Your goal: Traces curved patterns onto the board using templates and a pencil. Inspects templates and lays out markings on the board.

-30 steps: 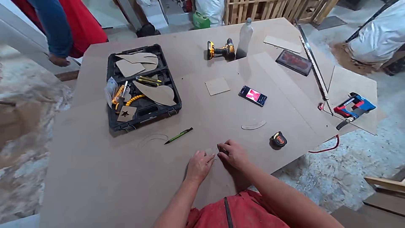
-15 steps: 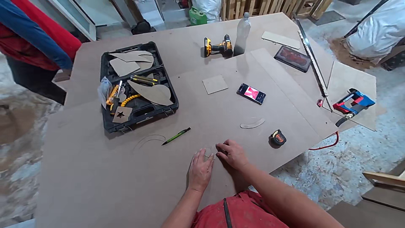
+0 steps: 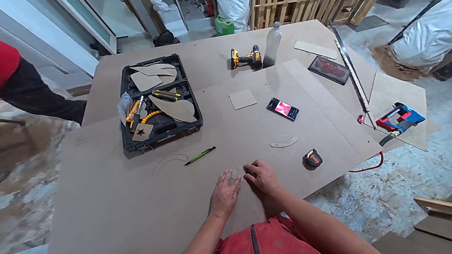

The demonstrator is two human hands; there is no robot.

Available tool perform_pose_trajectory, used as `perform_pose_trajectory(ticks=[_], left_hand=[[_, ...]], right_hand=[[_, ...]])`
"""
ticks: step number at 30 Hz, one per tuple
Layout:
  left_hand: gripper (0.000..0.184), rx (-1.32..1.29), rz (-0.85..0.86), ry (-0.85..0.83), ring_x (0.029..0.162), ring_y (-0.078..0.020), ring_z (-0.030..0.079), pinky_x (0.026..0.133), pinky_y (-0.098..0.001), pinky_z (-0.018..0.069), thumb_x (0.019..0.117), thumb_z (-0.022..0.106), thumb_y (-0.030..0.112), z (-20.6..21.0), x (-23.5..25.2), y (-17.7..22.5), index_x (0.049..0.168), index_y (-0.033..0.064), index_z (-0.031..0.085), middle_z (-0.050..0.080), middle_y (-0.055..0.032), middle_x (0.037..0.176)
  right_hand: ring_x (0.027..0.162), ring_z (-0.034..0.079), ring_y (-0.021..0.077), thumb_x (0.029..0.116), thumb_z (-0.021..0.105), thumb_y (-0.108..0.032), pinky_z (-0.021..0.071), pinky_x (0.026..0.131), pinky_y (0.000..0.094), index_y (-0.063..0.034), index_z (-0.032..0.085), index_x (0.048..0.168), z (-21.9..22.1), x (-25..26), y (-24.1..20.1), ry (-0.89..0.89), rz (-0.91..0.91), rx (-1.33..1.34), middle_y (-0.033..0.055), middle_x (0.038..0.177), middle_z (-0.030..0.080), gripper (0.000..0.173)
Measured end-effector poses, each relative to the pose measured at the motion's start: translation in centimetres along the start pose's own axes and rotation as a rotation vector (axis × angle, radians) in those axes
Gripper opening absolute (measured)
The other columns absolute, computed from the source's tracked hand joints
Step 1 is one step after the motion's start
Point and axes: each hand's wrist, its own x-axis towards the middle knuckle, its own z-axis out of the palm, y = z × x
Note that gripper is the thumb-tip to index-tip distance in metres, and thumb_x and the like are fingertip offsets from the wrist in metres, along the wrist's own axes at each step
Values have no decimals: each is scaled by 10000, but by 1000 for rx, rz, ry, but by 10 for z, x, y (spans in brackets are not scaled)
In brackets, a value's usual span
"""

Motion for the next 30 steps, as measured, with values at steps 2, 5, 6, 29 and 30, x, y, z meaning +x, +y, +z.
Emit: perform_pose_trajectory(ticks=[2,5,6,29,30], left_hand=[[348,-11,-14,-22,1437,-318,473,1184,-507,401,1064,504,401,-3,1,1,1318,301,720,550,-131,1506],[348,-16,-24,-37,1450,-302,458,1186,-496,400,1067,499,407,-3,1,1,1323,312,714,544,-115,1515],[350,-15,-24,-40,1458,-295,447,1192,-492,393,1068,495,406,-2,1,1,1329,314,710,537,-110,1522],[340,94,22,-33,1408,-325,506,1150,-515,430,1053,510,370,-10,8,4,1319,311,713,566,-138,1488],[342,97,11,-53,1413,-322,501,1151,-514,428,1054,506,366,-12,8,5,1324,314,709,561,-137,1493]], right_hand=[[1087,645,160,986,568,-581,561,906,383,-407,688,1304,0,0,1,-13,0,-6,2,1163,681,381],[1097,642,157,981,571,-593,565,904,375,-413,683,1310,1,-1,2,-10,-2,-15,-4,1173,676,391],[1095,641,152,980,573,-592,565,899,372,-416,682,1309,1,-2,2,-9,-1,-16,-9,1171,676,389],[1109,650,201,988,565,-551,552,939,405,-386,682,1319,-4,3,-3,-14,1,44,42,1173,690,387],[1111,649,206,981,575,-550,555,937,408,-387,678,1323,-4,2,-4,-13,8,33,44,1180,688,393]])
